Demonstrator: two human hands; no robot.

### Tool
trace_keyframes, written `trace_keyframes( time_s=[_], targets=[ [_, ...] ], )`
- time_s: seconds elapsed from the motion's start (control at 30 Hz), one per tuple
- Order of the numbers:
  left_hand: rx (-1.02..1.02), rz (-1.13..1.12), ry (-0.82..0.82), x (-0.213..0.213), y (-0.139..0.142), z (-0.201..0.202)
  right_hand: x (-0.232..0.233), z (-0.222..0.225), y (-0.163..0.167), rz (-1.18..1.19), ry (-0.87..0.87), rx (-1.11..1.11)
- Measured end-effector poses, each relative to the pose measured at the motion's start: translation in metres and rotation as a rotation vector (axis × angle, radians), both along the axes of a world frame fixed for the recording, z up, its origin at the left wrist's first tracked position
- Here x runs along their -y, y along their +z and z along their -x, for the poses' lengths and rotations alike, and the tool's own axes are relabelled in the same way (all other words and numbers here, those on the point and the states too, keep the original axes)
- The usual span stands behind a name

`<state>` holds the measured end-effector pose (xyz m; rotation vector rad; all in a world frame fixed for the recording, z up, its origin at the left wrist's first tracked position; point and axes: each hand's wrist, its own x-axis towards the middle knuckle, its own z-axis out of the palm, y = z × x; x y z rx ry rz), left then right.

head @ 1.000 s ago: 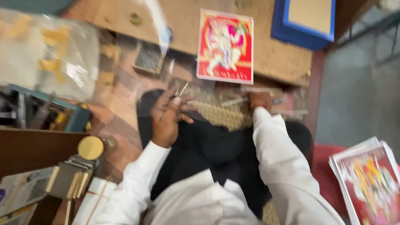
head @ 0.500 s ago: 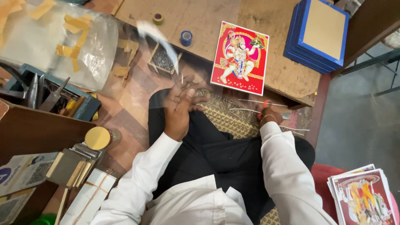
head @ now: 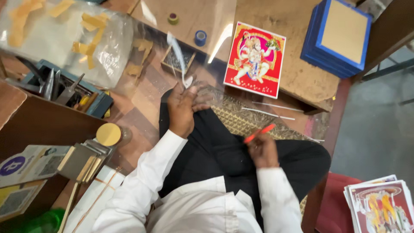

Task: The person assembles religious pictures by applying blue decorative tape to the edges of a cardboard backing, placing a printed image on top, and covering it with a clear plastic sheet. They use scissors to trim the plastic and tape, then stack the finished units.

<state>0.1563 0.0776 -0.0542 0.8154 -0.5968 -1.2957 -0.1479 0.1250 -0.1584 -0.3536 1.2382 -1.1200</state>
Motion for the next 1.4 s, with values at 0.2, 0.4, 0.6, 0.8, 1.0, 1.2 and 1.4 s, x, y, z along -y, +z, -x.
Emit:
trace_keyframes(
  time_s=[0.2,0.4,0.6,0.8,1.0,1.2,1.4],
  targets=[
    [0.104,0.050,0.036,-0.013,0.012,0.006,-0.095,-0.033,0.054,0.255,0.432,-0.468],
    [0.110,0.098,0.039,-0.024,0.025,0.017,-0.085,-0.017,0.073,-0.113,0.669,-0.155],
    [0.099,0.085,0.047,-0.027,0.030,0.018,-0.078,-0.025,0.090,-0.062,0.829,-0.356],
    [0.025,0.106,0.043,-0.030,0.036,0.033,-0.100,-0.061,0.111,0.329,0.389,0.258],
    [0.007,0.085,0.049,-0.034,0.035,0.043,-0.107,-0.083,0.105,0.461,0.387,0.022],
    [-0.033,0.130,-0.004,-0.035,0.027,0.048,-0.103,-0.080,0.100,0.469,0.339,-0.073],
    [-0.047,0.156,-0.084,-0.038,0.023,0.052,-0.102,-0.080,0.095,0.467,0.340,-0.061]
  ],
)
